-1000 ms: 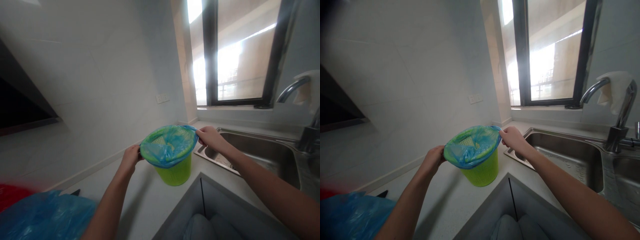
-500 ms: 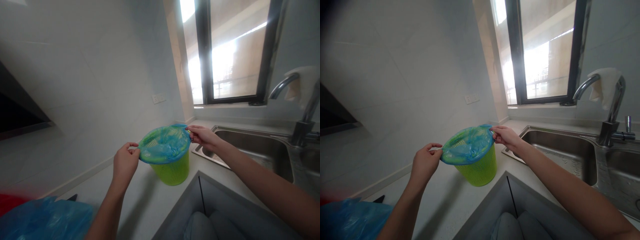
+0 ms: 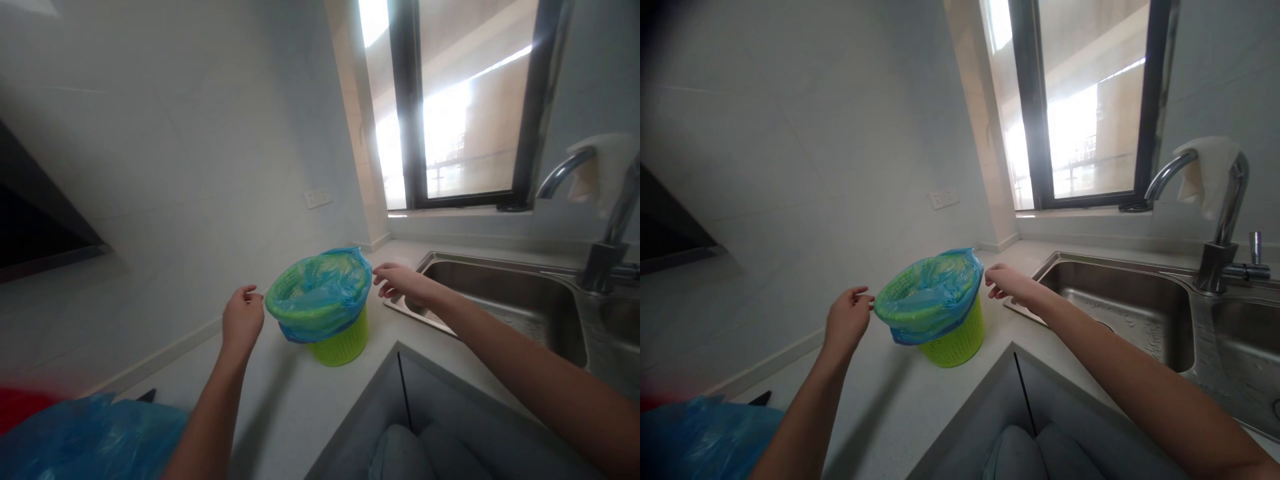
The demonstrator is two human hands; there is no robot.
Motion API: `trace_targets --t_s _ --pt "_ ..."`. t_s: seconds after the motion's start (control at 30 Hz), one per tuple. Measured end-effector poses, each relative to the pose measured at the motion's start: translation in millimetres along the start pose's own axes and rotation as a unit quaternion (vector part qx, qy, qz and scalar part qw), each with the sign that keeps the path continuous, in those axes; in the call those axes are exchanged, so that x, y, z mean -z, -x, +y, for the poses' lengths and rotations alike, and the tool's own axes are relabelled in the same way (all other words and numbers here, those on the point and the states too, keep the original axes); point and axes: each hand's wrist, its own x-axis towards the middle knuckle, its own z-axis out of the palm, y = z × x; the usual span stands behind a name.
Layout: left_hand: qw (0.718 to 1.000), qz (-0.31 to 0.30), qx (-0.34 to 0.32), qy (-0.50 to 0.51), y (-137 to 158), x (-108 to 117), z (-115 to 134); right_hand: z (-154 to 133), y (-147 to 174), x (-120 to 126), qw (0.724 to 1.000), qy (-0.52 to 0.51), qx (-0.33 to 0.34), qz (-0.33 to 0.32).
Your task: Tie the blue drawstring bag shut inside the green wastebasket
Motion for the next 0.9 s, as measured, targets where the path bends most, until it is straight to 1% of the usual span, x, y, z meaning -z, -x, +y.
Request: trace_targets --t_s 0.03,0.07,0.1,0.13,0.17,0.2,0.23,0.37,0.47,0.53,0.57,0.63,0.7,0.73,0.8,0.9 --pt "0.996 -0.061 0.061 0.038 -5 -6 -9 -2 3 1 0.999 0.026 -0.012 -0.037" --pt "0.981 -0.131 0.116 0.080 -9 -11 -16 -4 6 2 0.996 0.038 -0.022 -0.076" --pt "0.959 -0.197 0.164 0.120 -11 -15 -22 -7 10 2 0.992 0.036 -0.033 -0.112" --pt "0.935 -0.249 0.199 0.154 -11 -18 -26 -10 13 2 0.988 0.026 -0.043 -0.143" --pt "0.916 -0.285 0.220 0.179 -10 -21 -29 -13 16 1 0.985 0.014 -0.050 -0.165" --pt "0.904 -0.304 0.232 0.194 -8 -23 -30 -15 18 1 0.983 0.005 -0.052 -0.176" --pt "0.899 -0.308 0.236 0.203 -7 -25 -30 -16 19 0 0.982 -0.002 -0.051 -0.180" --pt "0.914 -0.275 0.217 0.205 -3 -26 -23 -15 16 -2 0.987 -0.031 -0.030 -0.152" --pt "0.922 -0.206 0.215 0.249 -6 -24 -17 -14 13 -1 0.992 -0.060 -0.030 -0.110" --pt "0.922 -0.152 0.215 0.284 -8 -21 -11 -16 13 -1 0.989 -0.102 -0.041 -0.100" --pt "0.922 -0.133 0.213 0.295 -9 -19 -9 -18 14 -1 0.984 -0.132 -0.052 -0.111" --pt "0.918 -0.116 0.205 0.319 -8 -14 -2 -23 17 -1 0.963 -0.202 -0.087 -0.157" --pt "0.910 -0.117 0.193 0.348 -5 -9 6 -27 19 -1 0.936 -0.265 -0.121 -0.200" --pt "0.908 -0.119 0.184 0.356 -2 -6 10 -29 20 -1 0.924 -0.291 -0.130 -0.211" --pt "0.919 -0.115 0.157 0.343 4 -2 18 -32 22 0 0.910 -0.332 -0.125 -0.215" --pt "0.945 -0.112 0.113 0.287 13 1 27 -32 24 0 0.903 -0.347 -0.099 -0.233"
